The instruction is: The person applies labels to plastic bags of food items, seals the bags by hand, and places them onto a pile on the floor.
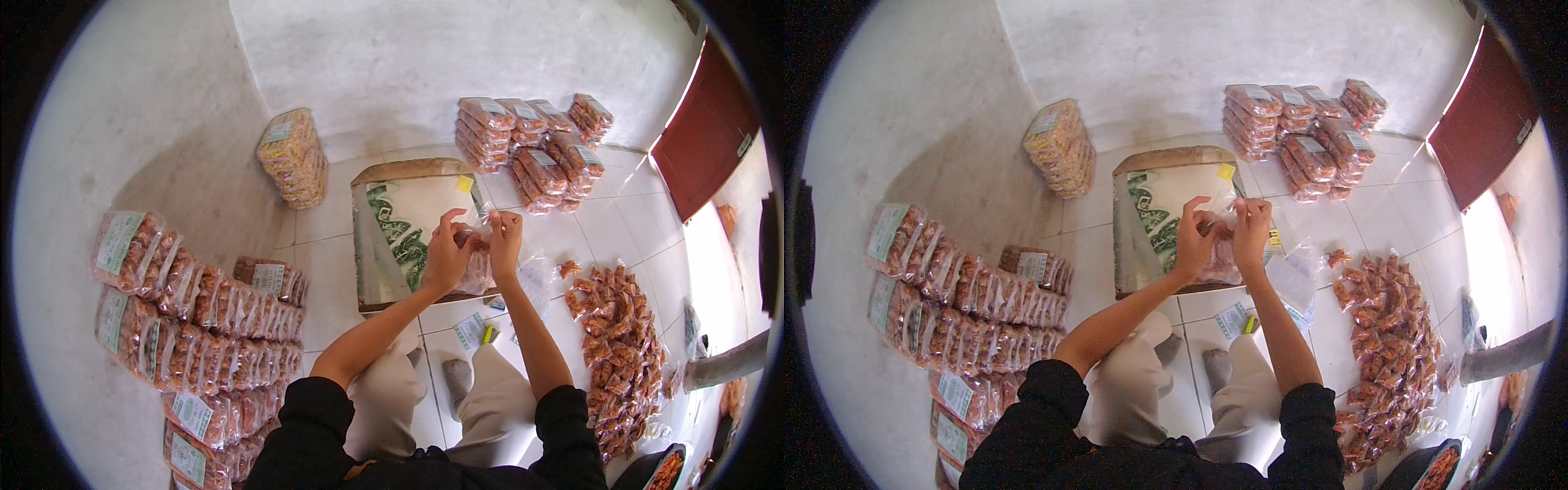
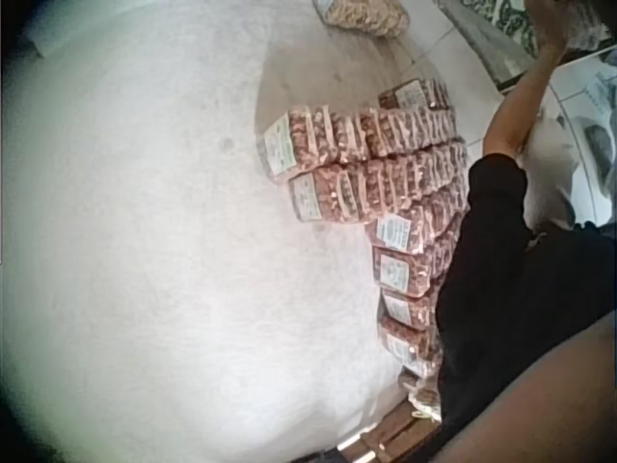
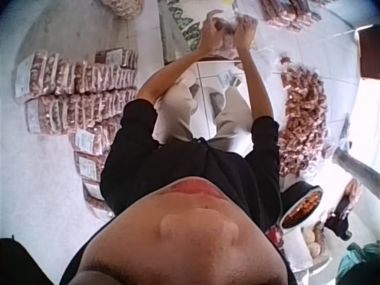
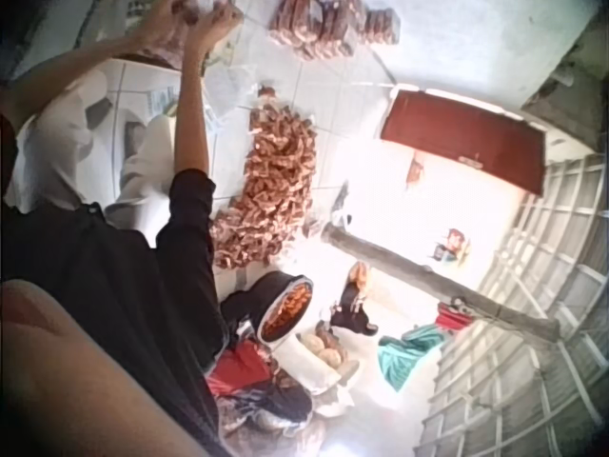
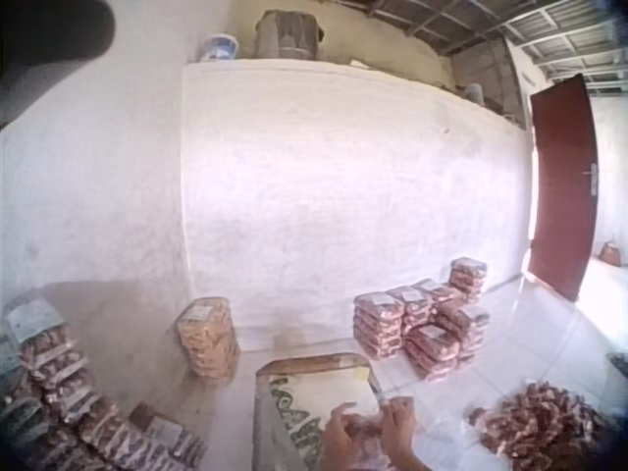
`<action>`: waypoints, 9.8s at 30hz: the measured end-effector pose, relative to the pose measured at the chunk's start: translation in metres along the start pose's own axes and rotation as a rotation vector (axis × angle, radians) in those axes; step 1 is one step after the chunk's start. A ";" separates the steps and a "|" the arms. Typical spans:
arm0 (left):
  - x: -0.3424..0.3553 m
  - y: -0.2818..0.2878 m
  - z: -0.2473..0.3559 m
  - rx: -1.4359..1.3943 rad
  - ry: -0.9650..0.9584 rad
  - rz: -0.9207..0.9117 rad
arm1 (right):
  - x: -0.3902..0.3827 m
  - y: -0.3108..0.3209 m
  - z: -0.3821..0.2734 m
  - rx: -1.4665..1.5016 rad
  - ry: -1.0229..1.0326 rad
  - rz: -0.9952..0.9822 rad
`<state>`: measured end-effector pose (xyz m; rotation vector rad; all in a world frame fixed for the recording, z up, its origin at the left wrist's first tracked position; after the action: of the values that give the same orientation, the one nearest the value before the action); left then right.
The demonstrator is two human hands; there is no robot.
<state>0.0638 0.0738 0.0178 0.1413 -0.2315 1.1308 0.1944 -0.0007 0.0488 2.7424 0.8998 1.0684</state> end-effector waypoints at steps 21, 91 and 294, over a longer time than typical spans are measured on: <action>-0.001 0.000 0.015 0.028 0.067 -0.065 | -0.005 -0.013 0.003 0.081 0.027 -0.144; 0.017 0.004 0.003 0.209 -0.098 -0.052 | -0.028 -0.003 -0.027 -0.031 0.248 -0.113; -0.030 0.011 0.032 0.353 -0.270 0.157 | -0.025 -0.005 -0.072 -0.526 0.617 -0.344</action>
<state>0.0378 0.0451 0.0412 0.6001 -0.2847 1.3012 0.1311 -0.0200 0.0874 1.7787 0.9209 1.7892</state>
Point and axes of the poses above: each hand's wrist, its own x-axis towards the middle knuckle, its own y-axis out of the back of the hand, z = x × y, the point moved 10 cm from there along x, towards the middle knuckle, and after that the axes turned 10 degrees about y, right-handed, at the moved point
